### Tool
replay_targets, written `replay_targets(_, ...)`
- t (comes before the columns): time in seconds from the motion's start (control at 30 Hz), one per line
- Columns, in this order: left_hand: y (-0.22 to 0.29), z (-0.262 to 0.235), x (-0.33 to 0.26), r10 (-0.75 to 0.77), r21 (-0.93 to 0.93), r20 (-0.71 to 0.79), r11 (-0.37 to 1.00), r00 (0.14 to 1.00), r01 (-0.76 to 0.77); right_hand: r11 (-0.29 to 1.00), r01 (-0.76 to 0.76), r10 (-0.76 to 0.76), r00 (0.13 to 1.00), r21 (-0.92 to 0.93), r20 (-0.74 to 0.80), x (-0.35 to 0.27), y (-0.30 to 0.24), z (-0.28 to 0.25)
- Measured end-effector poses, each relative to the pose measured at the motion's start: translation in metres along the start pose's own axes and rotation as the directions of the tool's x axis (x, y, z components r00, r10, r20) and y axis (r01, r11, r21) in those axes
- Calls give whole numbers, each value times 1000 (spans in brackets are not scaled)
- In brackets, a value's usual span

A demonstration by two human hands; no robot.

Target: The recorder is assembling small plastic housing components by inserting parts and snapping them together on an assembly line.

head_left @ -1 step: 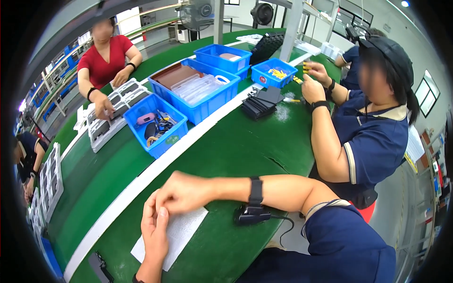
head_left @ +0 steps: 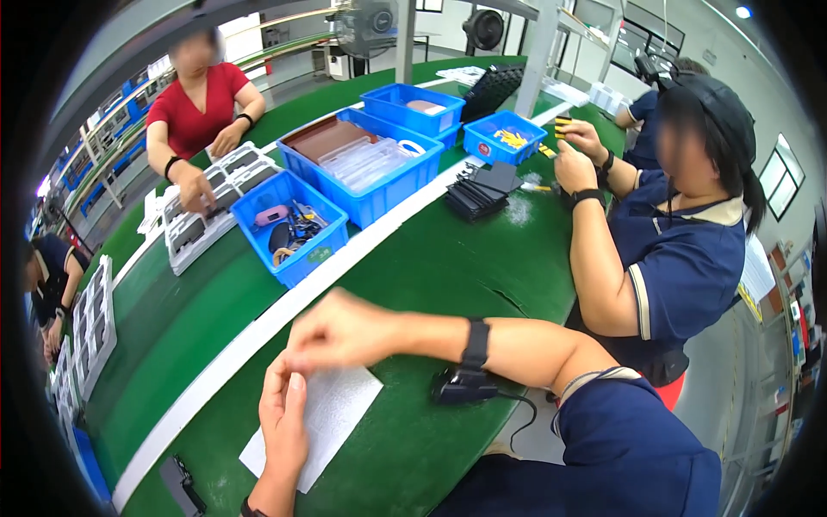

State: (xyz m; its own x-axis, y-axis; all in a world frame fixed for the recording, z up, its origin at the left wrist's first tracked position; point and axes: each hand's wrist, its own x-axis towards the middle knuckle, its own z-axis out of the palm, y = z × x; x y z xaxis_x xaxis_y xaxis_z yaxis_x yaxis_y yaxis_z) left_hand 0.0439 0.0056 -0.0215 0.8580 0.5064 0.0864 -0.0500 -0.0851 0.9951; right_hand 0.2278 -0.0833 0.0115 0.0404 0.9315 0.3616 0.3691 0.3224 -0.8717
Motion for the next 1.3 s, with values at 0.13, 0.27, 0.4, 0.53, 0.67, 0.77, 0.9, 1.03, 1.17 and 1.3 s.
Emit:
replay_targets(0.13, 9, 5, -2, -15, -19, -32, 1000, 999, 14, 994, 110, -51, 670, 30, -741, -6, -7, -77)
replay_targets(0.27, 10, 7, -2, -7, -26, -14, 1000, 1000, 6, 927, 50, -366, -89, -372, -926, -53, -2, -180)
replay_targets(0.4, 6, 8, 1, 38, -14, 9, 999, 999, -38, 844, -409, -488, -317, -347, -813, -116, 28, -241)
replay_targets(0.53, 4, 7, 1, 18, -19, -6, 1000, 1000, -18, 890, -454, -74, -255, 52, -964, -145, 60, -267)
replay_targets(0.67, 4, 10, 1, 1, -24, 4, 1000, 1000, -1, 828, -288, 477, -90, 482, -874, -159, 62, -267)
replay_targets(0.77, -1, 6, -2, 6, 17, -26, 1000, 1000, -5, 772, -490, 478, 29, 405, -878, -146, 57, -248)
replay_targets(0.9, -2, 10, 3, 32, 26, -25, 999, 999, -32, 784, -498, 486, 120, 371, -865, -164, 56, -267)
replay_targets(1.03, -3, 9, 3, 53, 87, -25, 995, 998, -51, 791, -476, 547, 267, 384, -794, -153, 60, -259)
replay_targets(1.17, -4, 10, 5, 56, 121, -7, 991, 998, -55, 805, -407, 585, 419, 432, -694, -124, 57, -227)
replay_targets(1.3, 0, 6, 0, 70, 134, -23, 989, 997, -66, 804, -434, 590, 490, 408, -642, -87, 40, -174)
